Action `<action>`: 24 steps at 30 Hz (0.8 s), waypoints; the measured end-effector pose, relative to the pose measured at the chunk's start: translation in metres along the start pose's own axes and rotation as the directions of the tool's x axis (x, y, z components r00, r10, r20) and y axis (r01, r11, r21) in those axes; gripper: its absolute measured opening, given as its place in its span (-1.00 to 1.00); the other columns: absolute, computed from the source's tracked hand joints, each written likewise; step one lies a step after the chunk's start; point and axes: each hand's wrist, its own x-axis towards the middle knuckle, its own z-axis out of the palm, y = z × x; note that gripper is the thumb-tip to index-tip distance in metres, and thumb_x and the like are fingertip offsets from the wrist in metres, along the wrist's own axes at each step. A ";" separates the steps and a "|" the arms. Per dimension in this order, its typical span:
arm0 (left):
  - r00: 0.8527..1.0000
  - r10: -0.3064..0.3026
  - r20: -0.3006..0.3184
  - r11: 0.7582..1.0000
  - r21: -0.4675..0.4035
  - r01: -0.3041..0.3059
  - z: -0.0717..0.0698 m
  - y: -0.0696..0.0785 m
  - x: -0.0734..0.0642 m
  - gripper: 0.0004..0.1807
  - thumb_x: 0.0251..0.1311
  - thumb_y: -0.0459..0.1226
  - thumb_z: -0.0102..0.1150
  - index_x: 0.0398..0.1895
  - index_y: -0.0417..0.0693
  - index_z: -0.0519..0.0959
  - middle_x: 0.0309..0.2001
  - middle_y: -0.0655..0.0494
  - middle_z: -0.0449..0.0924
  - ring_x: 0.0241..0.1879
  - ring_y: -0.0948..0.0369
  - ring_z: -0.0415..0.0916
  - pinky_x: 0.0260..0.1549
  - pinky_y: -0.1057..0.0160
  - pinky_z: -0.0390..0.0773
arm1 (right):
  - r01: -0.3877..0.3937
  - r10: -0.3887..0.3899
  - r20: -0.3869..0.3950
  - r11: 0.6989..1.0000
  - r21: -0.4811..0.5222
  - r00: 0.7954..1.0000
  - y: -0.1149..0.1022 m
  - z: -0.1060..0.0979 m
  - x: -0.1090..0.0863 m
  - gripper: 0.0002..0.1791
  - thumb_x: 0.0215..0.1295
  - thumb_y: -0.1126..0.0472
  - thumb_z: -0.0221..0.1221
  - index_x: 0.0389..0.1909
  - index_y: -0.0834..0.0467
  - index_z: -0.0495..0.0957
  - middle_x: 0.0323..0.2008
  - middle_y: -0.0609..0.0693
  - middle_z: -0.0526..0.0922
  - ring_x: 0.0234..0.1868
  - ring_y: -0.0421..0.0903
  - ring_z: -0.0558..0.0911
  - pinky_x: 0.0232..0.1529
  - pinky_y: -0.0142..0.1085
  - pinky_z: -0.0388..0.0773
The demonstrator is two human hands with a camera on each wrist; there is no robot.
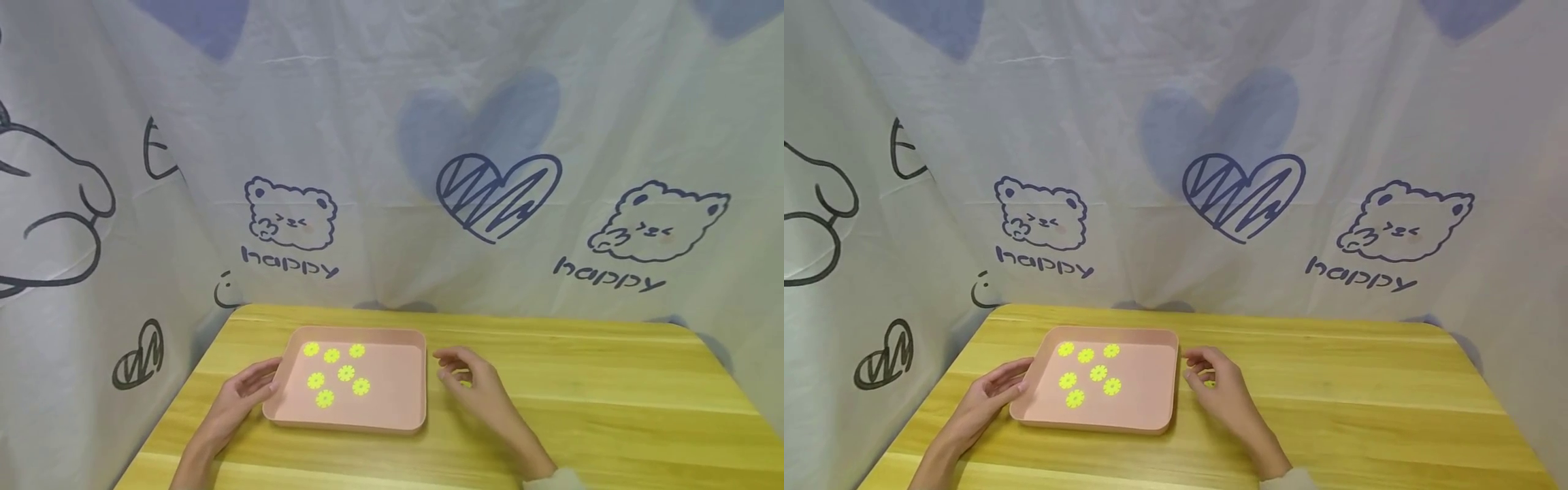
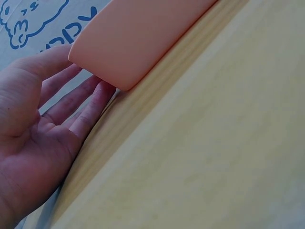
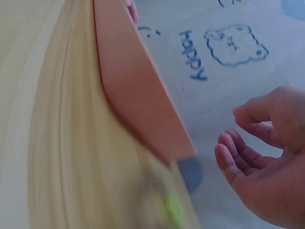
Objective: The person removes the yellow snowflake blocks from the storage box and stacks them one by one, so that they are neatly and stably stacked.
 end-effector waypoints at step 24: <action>0.997 0.053 0.056 0.999 -0.001 -0.053 -0.002 -0.001 0.000 -0.41 0.45 -0.27 0.22 0.46 -0.28 0.35 0.45 -0.25 0.33 0.20 0.40 0.51 0.16 0.40 0.53 | -0.023 0.057 0.236 0.989 -0.146 0.970 -0.015 0.102 0.045 -0.71 0.27 0.43 0.27 0.02 0.31 0.62 -0.18 0.11 0.62 -0.16 -0.03 0.59 -0.10 -0.29 0.63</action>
